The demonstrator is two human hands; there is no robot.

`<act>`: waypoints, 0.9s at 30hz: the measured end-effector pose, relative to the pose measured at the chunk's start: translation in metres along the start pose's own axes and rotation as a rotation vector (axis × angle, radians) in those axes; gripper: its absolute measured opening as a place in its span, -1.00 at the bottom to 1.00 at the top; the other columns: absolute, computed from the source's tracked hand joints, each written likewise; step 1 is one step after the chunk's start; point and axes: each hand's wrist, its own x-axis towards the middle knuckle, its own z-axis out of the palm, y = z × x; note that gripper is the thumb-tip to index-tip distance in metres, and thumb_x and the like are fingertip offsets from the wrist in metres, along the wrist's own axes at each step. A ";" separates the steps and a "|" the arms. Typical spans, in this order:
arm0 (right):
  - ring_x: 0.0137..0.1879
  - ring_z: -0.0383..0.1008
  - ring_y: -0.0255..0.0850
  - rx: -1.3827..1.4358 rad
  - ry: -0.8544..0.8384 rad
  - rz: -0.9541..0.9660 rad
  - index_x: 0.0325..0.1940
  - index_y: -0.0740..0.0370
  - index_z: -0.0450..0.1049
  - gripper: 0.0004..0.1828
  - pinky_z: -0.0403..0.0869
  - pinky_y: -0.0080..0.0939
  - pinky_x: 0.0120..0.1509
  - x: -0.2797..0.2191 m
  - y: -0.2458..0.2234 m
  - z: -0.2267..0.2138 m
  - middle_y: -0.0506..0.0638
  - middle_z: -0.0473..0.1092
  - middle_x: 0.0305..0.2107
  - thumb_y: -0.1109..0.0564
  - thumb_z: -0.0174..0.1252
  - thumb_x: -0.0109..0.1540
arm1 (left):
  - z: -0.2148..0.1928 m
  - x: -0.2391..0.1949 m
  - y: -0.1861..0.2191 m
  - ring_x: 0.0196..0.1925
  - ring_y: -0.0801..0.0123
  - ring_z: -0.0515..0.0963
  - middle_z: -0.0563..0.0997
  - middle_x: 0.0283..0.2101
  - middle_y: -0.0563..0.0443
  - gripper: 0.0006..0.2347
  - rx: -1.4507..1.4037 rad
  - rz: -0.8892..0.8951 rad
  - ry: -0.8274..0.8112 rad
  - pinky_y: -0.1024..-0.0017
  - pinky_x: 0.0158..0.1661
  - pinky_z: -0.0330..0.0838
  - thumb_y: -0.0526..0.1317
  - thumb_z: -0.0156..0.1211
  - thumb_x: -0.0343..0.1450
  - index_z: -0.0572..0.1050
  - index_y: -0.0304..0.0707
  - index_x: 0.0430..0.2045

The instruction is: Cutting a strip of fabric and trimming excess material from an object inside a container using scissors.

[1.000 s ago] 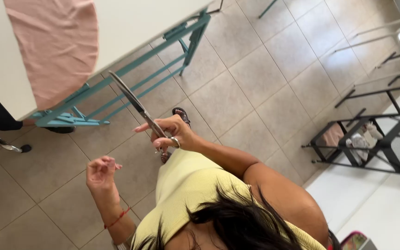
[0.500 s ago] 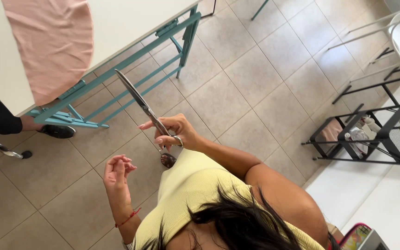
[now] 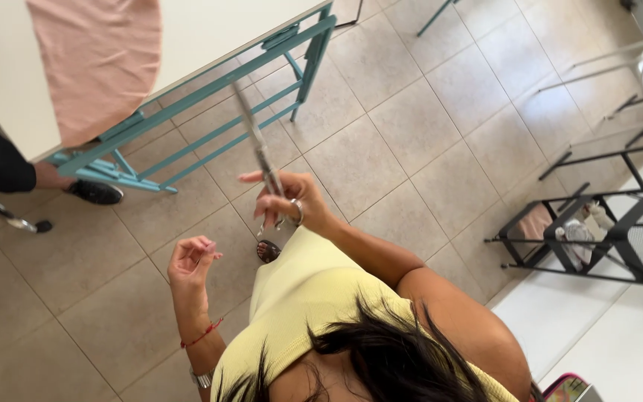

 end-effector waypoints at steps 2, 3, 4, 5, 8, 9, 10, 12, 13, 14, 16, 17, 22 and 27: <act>-0.43 0.69 -0.10 0.022 0.022 0.024 0.33 0.54 0.47 -0.46 0.68 -0.25 -0.38 0.001 0.006 -0.009 0.26 0.62 -0.41 0.16 0.35 0.35 | 0.008 -0.003 0.006 -0.25 0.53 0.55 0.54 -0.17 -0.02 -0.85 -0.001 -0.010 0.013 0.40 -0.10 0.61 -0.41 0.32 0.54 0.42 -0.29 -0.18; -0.42 0.71 -0.06 0.041 0.057 0.039 0.35 0.56 0.44 -0.49 0.69 -0.24 -0.37 0.002 0.009 -0.013 0.30 0.61 -0.39 0.22 0.29 0.37 | 0.011 -0.003 0.010 -0.24 0.57 0.53 0.56 -0.16 0.00 -0.83 0.000 -0.020 0.010 0.45 -0.11 0.60 -0.38 0.34 0.54 0.43 -0.27 -0.14; -0.42 0.71 -0.06 0.045 0.037 0.047 0.35 0.56 0.44 -0.49 0.69 -0.24 -0.37 0.003 0.008 -0.015 0.30 0.61 -0.39 0.22 0.29 0.37 | 0.013 -0.001 0.012 -0.24 0.57 0.53 0.56 -0.16 0.00 -0.83 -0.002 -0.013 0.030 0.45 -0.11 0.60 -0.38 0.34 0.54 0.43 -0.27 -0.14; -0.39 0.72 -0.02 0.059 0.065 0.077 0.37 0.58 0.42 -0.46 0.71 -0.19 -0.36 0.003 0.006 -0.016 0.35 0.61 -0.34 0.24 0.30 0.35 | 0.015 0.001 0.015 -0.28 0.54 0.51 0.56 -0.18 -0.02 -0.85 0.003 -0.015 0.025 0.40 -0.12 0.60 -0.39 0.33 0.54 0.44 -0.30 -0.13; -0.30 0.74 0.05 0.063 0.064 0.137 0.39 0.58 0.40 -0.38 0.75 -0.09 -0.26 -0.001 0.004 -0.012 0.40 0.61 -0.25 0.17 0.35 0.33 | 0.013 -0.007 0.008 -0.32 0.55 0.51 0.55 -0.22 0.01 -0.86 -0.002 -0.011 0.052 0.39 -0.14 0.62 -0.36 0.33 0.55 0.46 -0.31 -0.12; -0.23 0.75 0.08 0.051 0.064 0.137 0.40 0.57 0.40 -0.33 0.76 -0.04 -0.17 0.001 0.004 -0.010 0.40 0.61 -0.21 0.07 0.38 0.32 | 0.009 -0.006 0.004 -0.31 0.58 0.54 0.54 -0.24 0.06 -0.86 -0.005 -0.002 0.043 0.43 -0.15 0.63 -0.33 0.35 0.55 0.48 -0.27 -0.11; -0.23 0.75 0.08 0.055 0.042 0.156 0.40 0.57 0.40 -0.33 0.76 -0.04 -0.17 0.001 0.004 -0.007 0.40 0.61 -0.21 0.07 0.38 0.32 | 0.008 -0.005 0.000 -0.31 0.58 0.54 0.54 -0.24 0.06 -0.86 -0.007 -0.002 0.072 0.43 -0.15 0.63 -0.33 0.35 0.55 0.48 -0.27 -0.11; -0.08 0.75 0.03 0.051 0.009 0.122 0.44 0.54 0.35 -0.19 0.76 -0.01 0.02 0.002 0.006 0.000 0.34 0.61 -0.17 -0.10 0.40 0.31 | 0.002 -0.007 -0.008 -0.33 0.53 0.52 0.53 -0.25 0.03 -0.87 -0.022 -0.008 0.068 0.37 -0.14 0.64 -0.30 0.31 0.58 0.49 -0.32 -0.10; -0.08 0.75 0.03 0.059 -0.019 0.143 0.44 0.54 0.35 -0.19 0.76 -0.01 0.02 -0.004 0.009 -0.004 0.34 0.61 -0.17 -0.10 0.40 0.31 | 0.003 -0.011 -0.009 -0.33 0.53 0.52 0.53 -0.25 0.03 -0.87 -0.023 -0.006 0.104 0.37 -0.14 0.64 -0.30 0.31 0.58 0.49 -0.32 -0.10; -0.33 0.63 -0.15 -0.099 -0.030 0.081 0.34 0.53 0.45 -0.28 0.65 -0.17 -0.22 -0.002 0.011 -0.010 0.19 0.54 -0.42 -0.12 0.35 0.31 | 0.006 -0.011 -0.009 -0.35 0.52 0.55 0.56 -0.26 0.01 -0.87 -0.032 0.004 0.109 0.36 -0.19 0.65 -0.30 0.34 0.56 0.52 -0.32 -0.10; -0.58 0.51 -0.33 -0.245 -0.100 0.022 0.23 0.52 0.56 -0.34 0.55 -0.33 -0.46 -0.001 0.018 -0.014 0.05 0.47 -0.67 -0.14 0.29 0.31 | 0.008 -0.015 -0.010 -0.37 0.50 0.57 0.59 -0.26 0.00 -0.87 -0.046 0.035 0.169 0.36 -0.23 0.66 -0.31 0.37 0.55 0.55 -0.32 -0.10; -0.63 0.48 -0.29 -0.230 -0.104 0.013 0.24 0.55 0.54 -0.32 0.55 -0.31 -0.51 -0.002 0.021 -0.015 0.09 0.46 -0.69 -0.13 0.32 0.30 | 0.008 -0.017 -0.011 -0.38 0.49 0.58 0.60 -0.28 -0.02 -0.85 -0.072 0.030 0.170 0.34 -0.24 0.67 -0.31 0.41 0.52 0.57 -0.33 -0.12; -0.61 0.47 -0.29 -0.166 -0.189 0.009 0.32 0.57 0.46 -0.21 0.58 -0.31 -0.50 -0.008 0.033 -0.003 0.11 0.45 -0.64 -0.20 0.35 0.30 | -0.004 -0.038 -0.016 -0.36 0.47 0.61 0.59 -0.27 -0.01 -0.83 -0.110 0.049 0.201 0.39 -0.24 0.68 -0.31 0.45 0.49 0.57 -0.32 -0.15; -0.64 0.40 -0.29 -0.143 -0.254 -0.001 0.33 0.58 0.45 -0.13 0.44 -0.38 -0.52 -0.005 0.046 0.006 0.10 0.37 -0.68 -0.31 0.25 0.32 | -0.018 -0.060 -0.019 -0.33 0.51 0.67 0.62 -0.20 0.02 -0.78 -0.108 0.068 0.249 0.50 -0.21 0.67 -0.33 0.49 0.43 0.55 -0.24 -0.12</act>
